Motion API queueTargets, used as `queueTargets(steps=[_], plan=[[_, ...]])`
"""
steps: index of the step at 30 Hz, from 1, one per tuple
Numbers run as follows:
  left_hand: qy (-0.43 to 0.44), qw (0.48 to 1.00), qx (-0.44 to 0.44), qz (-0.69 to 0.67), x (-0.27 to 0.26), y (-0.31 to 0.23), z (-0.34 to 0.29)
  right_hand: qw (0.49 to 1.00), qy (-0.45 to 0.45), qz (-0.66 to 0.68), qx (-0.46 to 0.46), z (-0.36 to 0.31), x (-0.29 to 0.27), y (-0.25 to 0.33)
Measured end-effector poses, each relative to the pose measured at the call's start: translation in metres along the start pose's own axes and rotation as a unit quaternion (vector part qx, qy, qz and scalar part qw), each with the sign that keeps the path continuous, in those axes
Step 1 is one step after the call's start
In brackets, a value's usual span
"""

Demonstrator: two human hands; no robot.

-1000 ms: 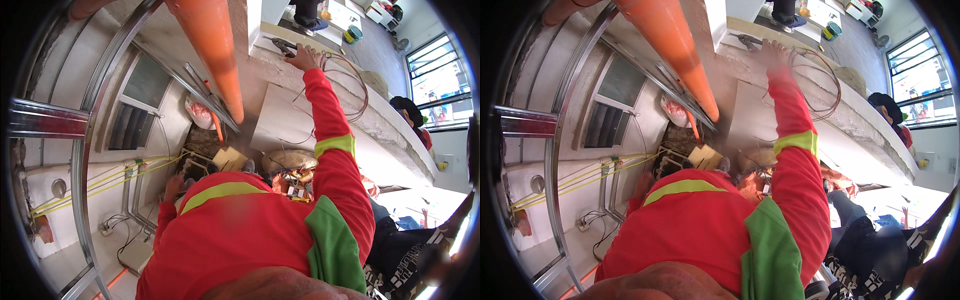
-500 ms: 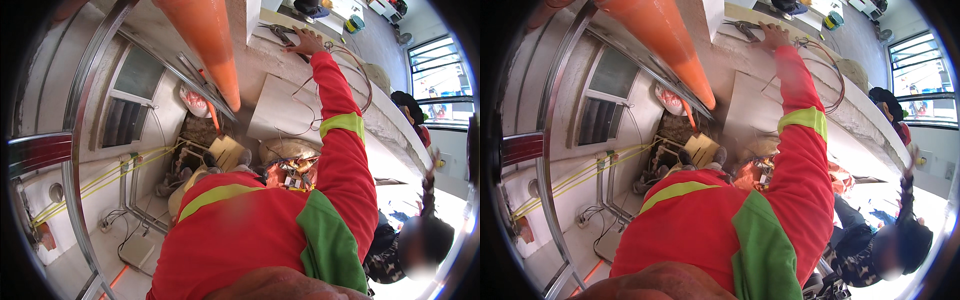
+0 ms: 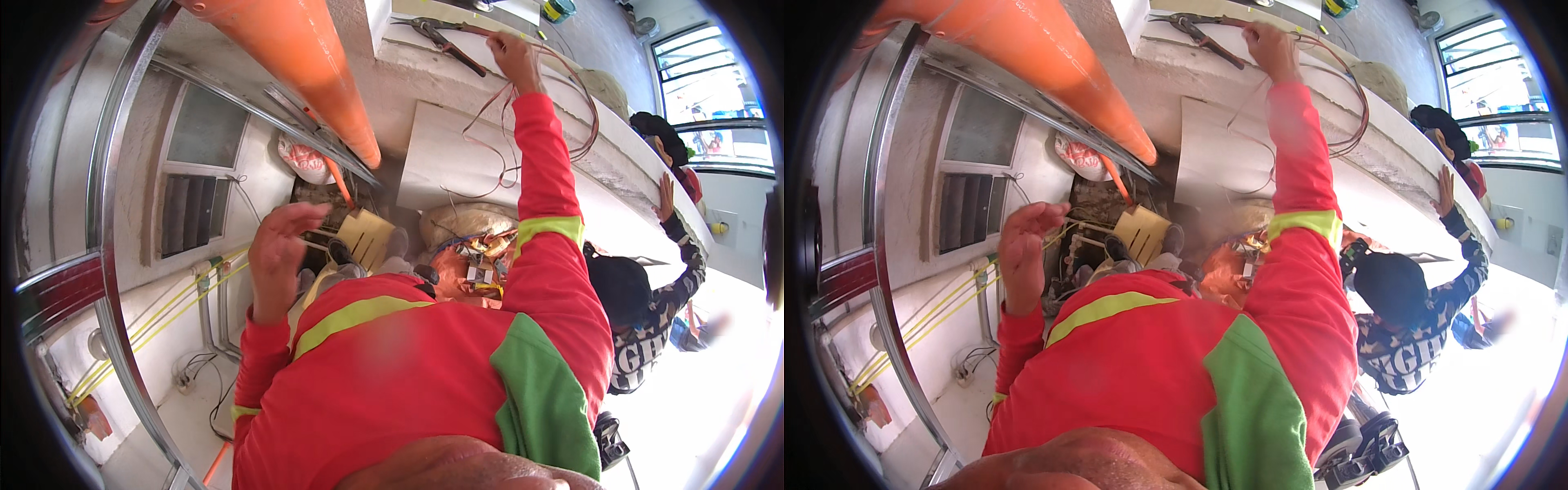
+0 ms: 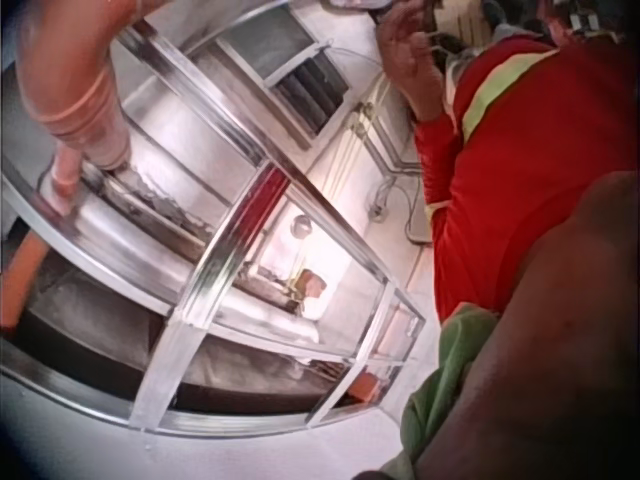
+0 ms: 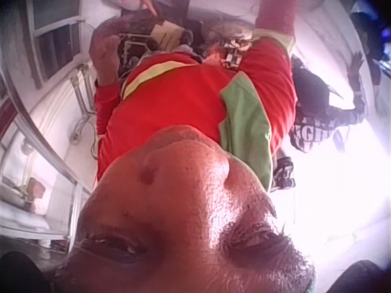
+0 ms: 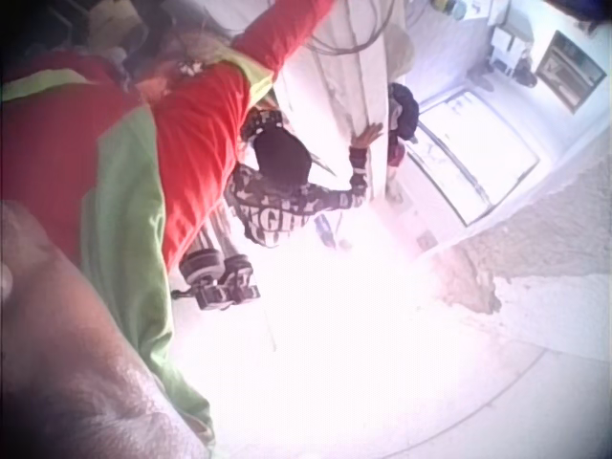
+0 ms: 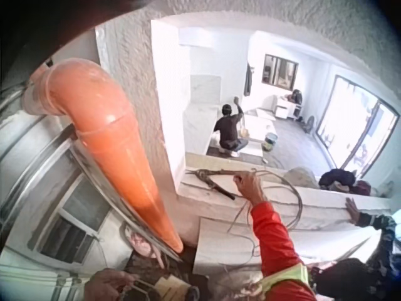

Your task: The person installs a metal ceiling grid by cutting, drilling, and hammering metal studs into place. They use tin snips, a power drill, and a hammer to secure the frame to the ceiling structure.

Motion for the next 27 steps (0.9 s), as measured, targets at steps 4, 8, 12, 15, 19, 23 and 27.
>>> queueTargets(steps=[4, 8, 12, 15, 19, 23, 27], plan=[[0.205, 0.924, 0.267, -0.18, 0.086, -0.159, 0.063, 0.993, 0.064, -0.082, -0.055, -0.046, 0.01, -0.003], [0.048, 0.883, 0.454, -0.112, 0.135, -0.196, 0.08, 0.986, 0.022, -0.123, -0.112, -0.056, 0.016, -0.006], [0.273, 0.888, 0.37, 0.004, 0.118, -0.174, 0.067, 0.983, 0.051, -0.143, -0.103, -0.055, 0.018, -0.009], [0.306, 0.905, 0.293, 0.042, 0.103, -0.134, 0.06, 0.98, 0.024, -0.138, -0.14, -0.056, 0.014, -0.007], [0.309, 0.939, 0.115, 0.099, 0.073, -0.086, 0.054, 0.978, 0.044, -0.124, -0.163, -0.056, 0.009, -0.008], [0.27, 0.957, -0.019, 0.108, 0.047, -0.051, 0.029, 0.978, 0.084, -0.129, -0.142, -0.052, 0.007, -0.009], [0.234, 0.965, -0.092, 0.075, 0.035, -0.027, 0.008, 0.972, 0.111, -0.152, -0.14, -0.049, 0.007, -0.005]])
Point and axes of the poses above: each hand's wrist, its own z-axis towards the middle knuckle, its own x-axis out of the palm, y = z × x, the point moved 3 cm from there along z, towards the middle knuckle, and after that the axes turned 1 degree about y, right-handed, at the moved point
